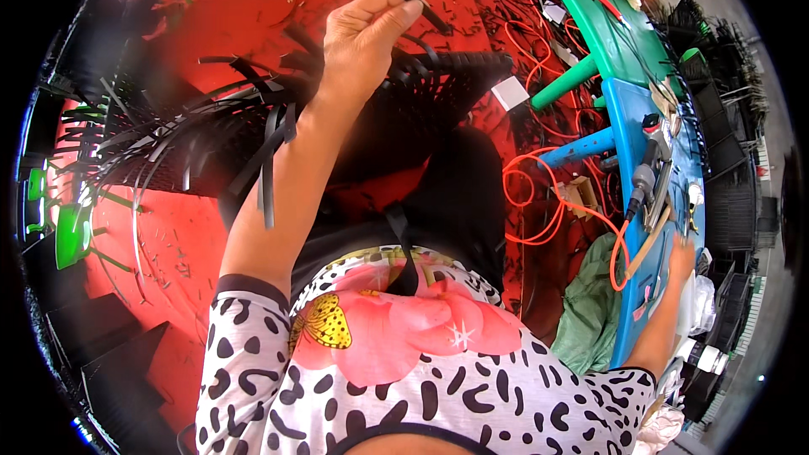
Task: The person weaves black plastic strips through a pre-drilled mesh panel by hand, using a nail gun and a hammer to secure some strips and pliers to trim them.
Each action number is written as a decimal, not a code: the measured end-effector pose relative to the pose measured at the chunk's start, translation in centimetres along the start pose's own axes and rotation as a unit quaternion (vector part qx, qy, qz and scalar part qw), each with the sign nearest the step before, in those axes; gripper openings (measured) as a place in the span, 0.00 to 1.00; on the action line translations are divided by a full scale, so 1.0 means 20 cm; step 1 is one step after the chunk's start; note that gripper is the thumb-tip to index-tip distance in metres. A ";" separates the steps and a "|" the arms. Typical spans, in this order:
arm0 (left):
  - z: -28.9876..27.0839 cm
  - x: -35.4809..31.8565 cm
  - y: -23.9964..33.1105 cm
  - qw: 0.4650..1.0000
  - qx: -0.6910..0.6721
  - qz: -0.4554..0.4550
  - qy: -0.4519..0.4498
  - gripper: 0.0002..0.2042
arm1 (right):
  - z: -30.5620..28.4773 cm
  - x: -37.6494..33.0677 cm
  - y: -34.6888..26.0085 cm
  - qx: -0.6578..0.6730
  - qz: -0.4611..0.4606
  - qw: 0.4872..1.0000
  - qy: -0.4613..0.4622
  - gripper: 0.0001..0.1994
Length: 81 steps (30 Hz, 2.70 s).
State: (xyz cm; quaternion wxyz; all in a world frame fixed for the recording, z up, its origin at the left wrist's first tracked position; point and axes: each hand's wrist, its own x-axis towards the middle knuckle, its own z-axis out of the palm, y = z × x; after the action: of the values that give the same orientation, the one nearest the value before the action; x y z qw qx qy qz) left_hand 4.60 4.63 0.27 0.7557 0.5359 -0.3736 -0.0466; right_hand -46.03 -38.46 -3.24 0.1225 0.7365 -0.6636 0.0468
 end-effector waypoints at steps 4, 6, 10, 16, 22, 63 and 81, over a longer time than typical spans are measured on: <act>0.04 0.02 -0.03 0.998 -0.054 0.011 0.036 0.07 | 0.28 0.24 0.53 0.001 -0.080 0.990 0.117 0.32; 0.03 0.01 0.00 0.996 -0.065 0.024 0.049 0.07 | 0.08 0.08 -0.17 0.245 -0.234 0.934 0.114 0.29; -0.01 0.01 -0.03 0.997 -0.062 0.006 0.056 0.07 | -0.63 -0.64 -1.40 0.525 -0.418 0.734 -0.106 0.19; 0.02 0.04 -0.02 0.983 -0.082 -0.063 0.151 0.05 | -0.84 -1.03 -2.23 0.405 -0.638 0.648 -0.094 0.18; -0.01 0.07 -0.03 0.969 -0.090 -0.091 0.210 0.04 | -0.80 -1.04 -2.20 0.557 -0.568 0.577 -0.185 0.11; 0.09 -0.16 0.07 0.828 0.522 0.062 -0.196 0.09 | -0.95 -1.17 -1.97 0.703 -0.449 0.489 -0.253 0.13; 0.10 -0.14 0.08 0.813 0.557 0.048 -0.162 0.09 | -0.70 -0.93 -2.60 0.319 -0.646 0.665 -0.195 0.15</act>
State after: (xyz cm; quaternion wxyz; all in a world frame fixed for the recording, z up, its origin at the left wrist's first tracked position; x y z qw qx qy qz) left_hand 0.89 5.10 0.45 0.2577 0.8311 -0.4781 0.1195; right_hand 4.60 -12.42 -0.21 -0.2525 0.9671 0.0254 0.0203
